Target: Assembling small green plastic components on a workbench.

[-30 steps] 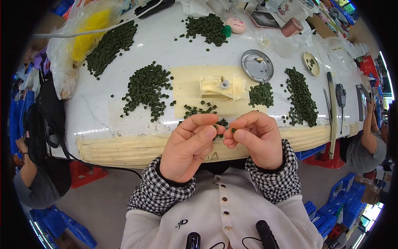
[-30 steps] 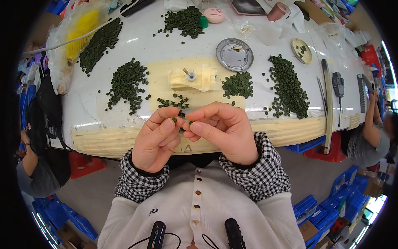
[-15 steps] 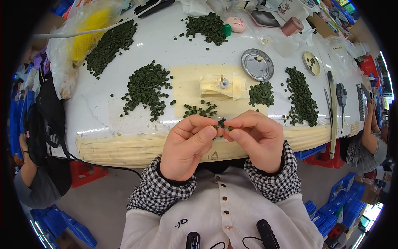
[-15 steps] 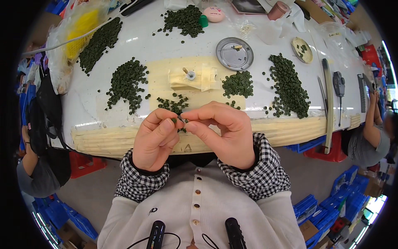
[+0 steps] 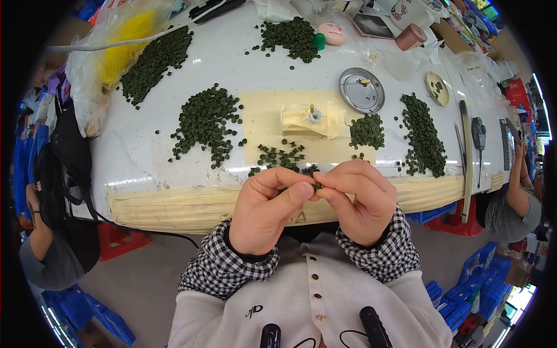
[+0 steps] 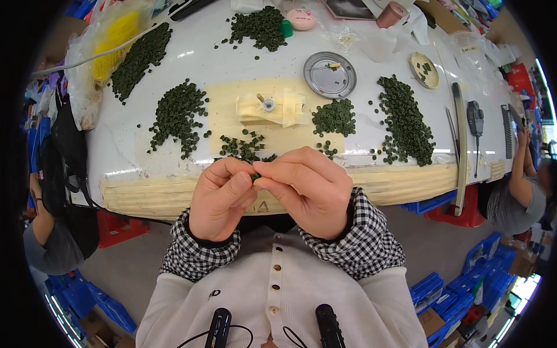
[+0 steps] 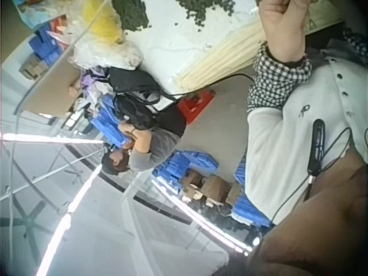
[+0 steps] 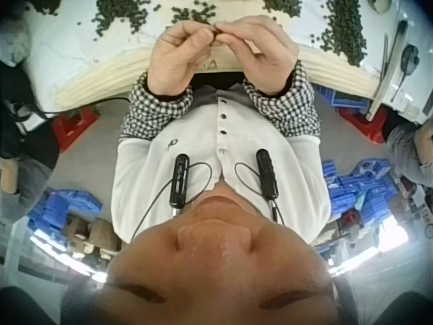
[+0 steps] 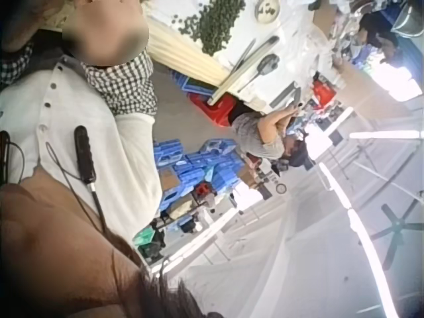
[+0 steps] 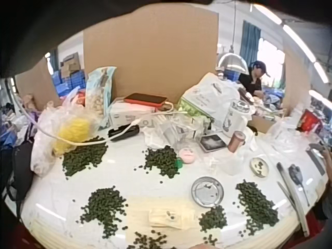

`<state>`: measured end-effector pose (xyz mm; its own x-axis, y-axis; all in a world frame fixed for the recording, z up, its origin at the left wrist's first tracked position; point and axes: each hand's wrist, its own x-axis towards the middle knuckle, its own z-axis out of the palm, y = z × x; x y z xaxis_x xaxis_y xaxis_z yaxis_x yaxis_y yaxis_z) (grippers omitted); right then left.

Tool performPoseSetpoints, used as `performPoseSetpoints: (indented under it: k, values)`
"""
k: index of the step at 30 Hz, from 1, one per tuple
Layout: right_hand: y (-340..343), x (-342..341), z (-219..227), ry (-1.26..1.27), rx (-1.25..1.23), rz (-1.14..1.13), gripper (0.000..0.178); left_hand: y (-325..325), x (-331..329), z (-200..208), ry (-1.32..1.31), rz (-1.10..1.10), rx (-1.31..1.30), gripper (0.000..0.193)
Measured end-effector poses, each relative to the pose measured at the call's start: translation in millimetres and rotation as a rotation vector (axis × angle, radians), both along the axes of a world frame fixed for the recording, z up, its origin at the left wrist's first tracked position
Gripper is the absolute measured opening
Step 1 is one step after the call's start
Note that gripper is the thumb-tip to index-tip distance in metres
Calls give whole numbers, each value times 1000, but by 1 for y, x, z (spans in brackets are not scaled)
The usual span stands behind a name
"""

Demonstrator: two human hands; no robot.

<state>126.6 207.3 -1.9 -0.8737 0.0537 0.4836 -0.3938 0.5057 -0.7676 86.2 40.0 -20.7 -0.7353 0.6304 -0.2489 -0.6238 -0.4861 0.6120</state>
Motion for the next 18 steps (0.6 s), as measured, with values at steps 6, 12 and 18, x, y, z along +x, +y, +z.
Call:
performPoseSetpoints:
  k: [6, 12, 18]
  values:
    - [0, 0, -1, -16, -38, 9, 21, 0, -1, 0, -13, 14, -6, 10]
    - [-2, 2, 0, 15, 39, -19, 20, 2, 2, 4, 76, 73, -94, 9]
    - [-3, 3, 1, -31, -23, -8, 18, 6, 4, 8, 168, 132, -153, 8]
